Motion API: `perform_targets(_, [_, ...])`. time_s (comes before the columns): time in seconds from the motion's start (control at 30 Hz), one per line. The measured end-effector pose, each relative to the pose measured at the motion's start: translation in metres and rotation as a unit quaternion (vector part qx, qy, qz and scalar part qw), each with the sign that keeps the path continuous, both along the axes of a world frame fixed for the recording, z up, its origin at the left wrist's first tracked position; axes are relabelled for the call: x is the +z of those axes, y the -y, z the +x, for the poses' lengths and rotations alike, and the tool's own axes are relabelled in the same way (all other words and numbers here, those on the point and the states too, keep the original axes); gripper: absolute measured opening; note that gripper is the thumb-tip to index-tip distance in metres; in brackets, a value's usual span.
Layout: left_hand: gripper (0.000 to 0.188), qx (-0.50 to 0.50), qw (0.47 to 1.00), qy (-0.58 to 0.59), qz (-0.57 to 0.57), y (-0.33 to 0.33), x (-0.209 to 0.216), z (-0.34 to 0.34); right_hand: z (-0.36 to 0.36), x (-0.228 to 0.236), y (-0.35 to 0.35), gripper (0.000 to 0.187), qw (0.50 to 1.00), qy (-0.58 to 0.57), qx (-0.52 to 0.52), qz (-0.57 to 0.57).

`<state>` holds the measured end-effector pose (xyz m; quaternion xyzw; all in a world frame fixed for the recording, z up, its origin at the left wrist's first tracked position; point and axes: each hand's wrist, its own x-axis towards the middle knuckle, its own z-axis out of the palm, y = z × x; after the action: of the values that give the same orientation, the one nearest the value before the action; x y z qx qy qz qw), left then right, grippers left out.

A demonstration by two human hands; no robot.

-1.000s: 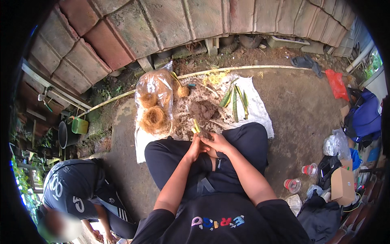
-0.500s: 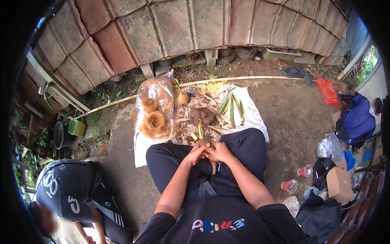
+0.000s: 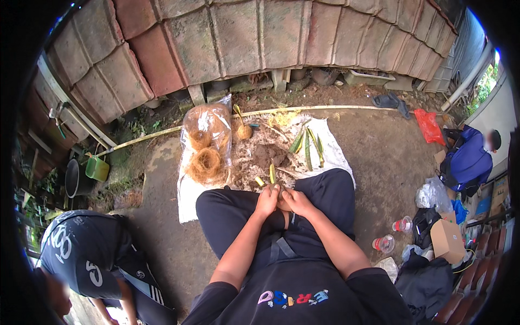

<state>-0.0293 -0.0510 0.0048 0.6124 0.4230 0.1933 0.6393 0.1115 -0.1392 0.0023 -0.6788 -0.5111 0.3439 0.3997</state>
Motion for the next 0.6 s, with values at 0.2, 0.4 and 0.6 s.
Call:
perform_targets(0.2, [0.043, -0.02, 1.0, 0.01, 0.001, 0.004, 0.01, 0.001, 0.004, -0.016, 0.001, 0.037, 0.999, 0.001, -0.021, 0.03])
perform_targets(0.4, [0.047, -0.036, 0.989, 0.126, -0.074, 0.0, -0.002, 0.004, -0.007, 0.015, 0.004, 0.033, 0.978, -0.19, -0.07, -0.056])
perform_targets(0.6, [0.046, -0.069, 0.991, 0.118, 0.003, 0.009, 0.005, 0.007, -0.006, 0.024, 0.01, 0.028, 0.956, -0.271, -0.084, -0.075])
